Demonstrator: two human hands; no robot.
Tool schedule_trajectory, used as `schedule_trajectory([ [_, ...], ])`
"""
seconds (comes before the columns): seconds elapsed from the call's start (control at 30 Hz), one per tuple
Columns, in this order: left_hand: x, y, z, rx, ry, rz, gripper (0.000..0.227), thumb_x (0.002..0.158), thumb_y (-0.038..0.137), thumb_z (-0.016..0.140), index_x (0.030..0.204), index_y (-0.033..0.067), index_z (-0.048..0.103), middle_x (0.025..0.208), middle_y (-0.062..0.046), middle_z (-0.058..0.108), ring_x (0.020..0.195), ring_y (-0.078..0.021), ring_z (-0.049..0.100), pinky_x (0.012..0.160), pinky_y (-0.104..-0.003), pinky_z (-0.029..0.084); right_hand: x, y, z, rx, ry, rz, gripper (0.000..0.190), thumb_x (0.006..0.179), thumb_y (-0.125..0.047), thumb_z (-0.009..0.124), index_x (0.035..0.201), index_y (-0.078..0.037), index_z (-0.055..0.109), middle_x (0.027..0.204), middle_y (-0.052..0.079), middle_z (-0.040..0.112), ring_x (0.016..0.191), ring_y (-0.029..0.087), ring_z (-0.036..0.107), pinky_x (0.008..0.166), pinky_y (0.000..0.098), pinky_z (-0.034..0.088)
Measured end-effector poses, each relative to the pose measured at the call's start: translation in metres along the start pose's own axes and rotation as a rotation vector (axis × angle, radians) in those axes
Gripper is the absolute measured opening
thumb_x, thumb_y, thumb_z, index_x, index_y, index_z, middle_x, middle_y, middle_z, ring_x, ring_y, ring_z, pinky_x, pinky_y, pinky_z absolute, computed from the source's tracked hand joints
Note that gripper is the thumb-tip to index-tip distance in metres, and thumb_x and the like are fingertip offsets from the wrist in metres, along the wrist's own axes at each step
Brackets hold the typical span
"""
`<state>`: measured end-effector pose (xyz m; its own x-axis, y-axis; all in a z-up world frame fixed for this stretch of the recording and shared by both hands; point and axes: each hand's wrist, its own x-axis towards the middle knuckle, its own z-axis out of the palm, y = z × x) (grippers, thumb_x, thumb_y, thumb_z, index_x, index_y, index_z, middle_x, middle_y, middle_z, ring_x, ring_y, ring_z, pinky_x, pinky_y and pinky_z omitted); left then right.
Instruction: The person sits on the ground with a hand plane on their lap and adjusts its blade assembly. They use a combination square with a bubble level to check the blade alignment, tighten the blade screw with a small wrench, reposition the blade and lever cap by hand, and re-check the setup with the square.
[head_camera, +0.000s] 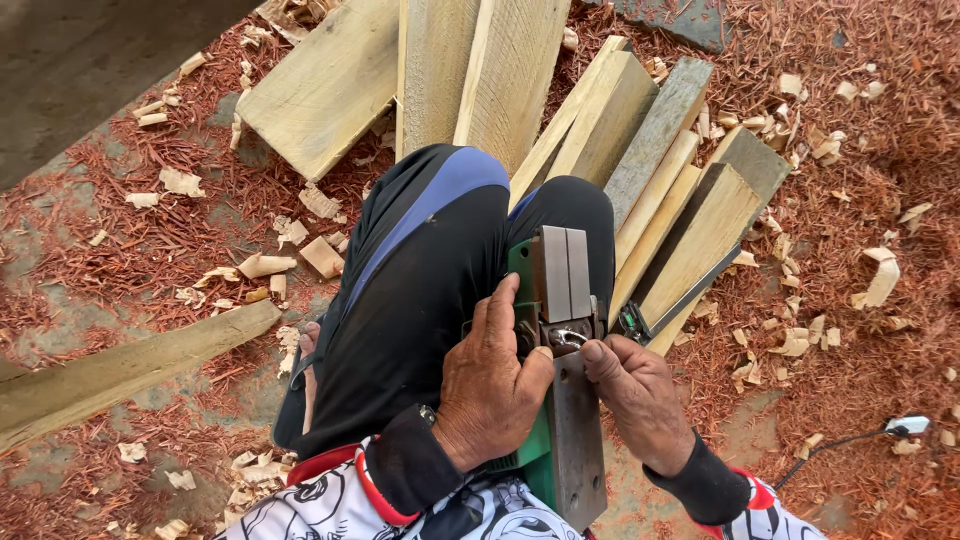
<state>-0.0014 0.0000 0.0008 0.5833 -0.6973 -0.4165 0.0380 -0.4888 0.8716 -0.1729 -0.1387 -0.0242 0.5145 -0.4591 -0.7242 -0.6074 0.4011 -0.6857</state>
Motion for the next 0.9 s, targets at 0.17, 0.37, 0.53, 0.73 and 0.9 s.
schedule_trajectory([
  [0.17, -0.006, -0.003, 0.004, 0.044, 0.059, 0.103, 0.076, 0.086, 0.021, 0.061, 0.15, -0.0076, 0.033, 0.134, -0.03, 0.054, 0.108, -0.0439, 0.064, 0.091, -0.049, 0.052, -0.014, -0.008, 0.012, 0.076, 0.128, 0.197, 0.049, 0.093, -0.052, 0.064, 0.076, -0.006, 0.058, 0.062, -0.005, 0.046, 0.05, 0.006, 0.035, 0.043, 0.0245, 0.028],
  [0.37, -0.006, -0.001, -0.004, 0.038, 0.011, 0.106, 0.075, 0.088, 0.022, 0.06, 0.15, -0.0094, 0.031, 0.131, -0.031, 0.054, 0.107, -0.0454, 0.063, 0.09, -0.051, 0.051, -0.024, -0.043, 0.028, 0.109, 0.146, 0.384, 0.047, 0.094, -0.051, 0.06, 0.073, -0.009, 0.057, 0.05, -0.007, 0.034, 0.04, 0.007, 0.025, 0.038, 0.026, 0.019],
  [0.53, 0.0, -0.003, -0.008, 0.014, -0.031, 0.097, 0.076, 0.087, 0.022, 0.058, 0.15, -0.0097, 0.029, 0.133, -0.031, 0.052, 0.107, -0.0449, 0.063, 0.09, -0.05, 0.052, 0.003, -0.009, -0.027, -0.175, 0.018, -0.086, 0.056, 0.098, -0.054, 0.055, 0.064, -0.009, 0.06, 0.05, -0.006, 0.042, 0.041, 0.006, 0.03, 0.036, 0.0261, 0.024],
  [0.73, -0.001, -0.006, -0.003, 0.039, -0.013, 0.112, 0.077, 0.086, 0.021, 0.059, 0.151, -0.0084, 0.03, 0.133, -0.03, 0.053, 0.109, -0.0443, 0.063, 0.092, -0.051, 0.052, 0.031, 0.002, -0.046, -0.236, -0.194, -0.339, 0.053, 0.103, -0.046, 0.059, 0.068, -0.007, 0.058, 0.06, -0.007, 0.041, 0.056, 0.004, 0.031, 0.047, 0.0243, 0.026],
  [0.9, -0.001, -0.003, -0.003, 0.044, -0.036, 0.09, 0.078, 0.085, 0.021, 0.059, 0.151, -0.0081, 0.029, 0.131, -0.029, 0.053, 0.107, -0.0428, 0.064, 0.09, -0.05, 0.053, 0.042, -0.011, -0.04, -0.295, -0.327, -0.304, 0.051, 0.103, -0.043, 0.059, 0.072, -0.003, 0.059, 0.065, -0.007, 0.042, 0.064, 0.004, 0.036, 0.053, 0.0249, 0.03],
])
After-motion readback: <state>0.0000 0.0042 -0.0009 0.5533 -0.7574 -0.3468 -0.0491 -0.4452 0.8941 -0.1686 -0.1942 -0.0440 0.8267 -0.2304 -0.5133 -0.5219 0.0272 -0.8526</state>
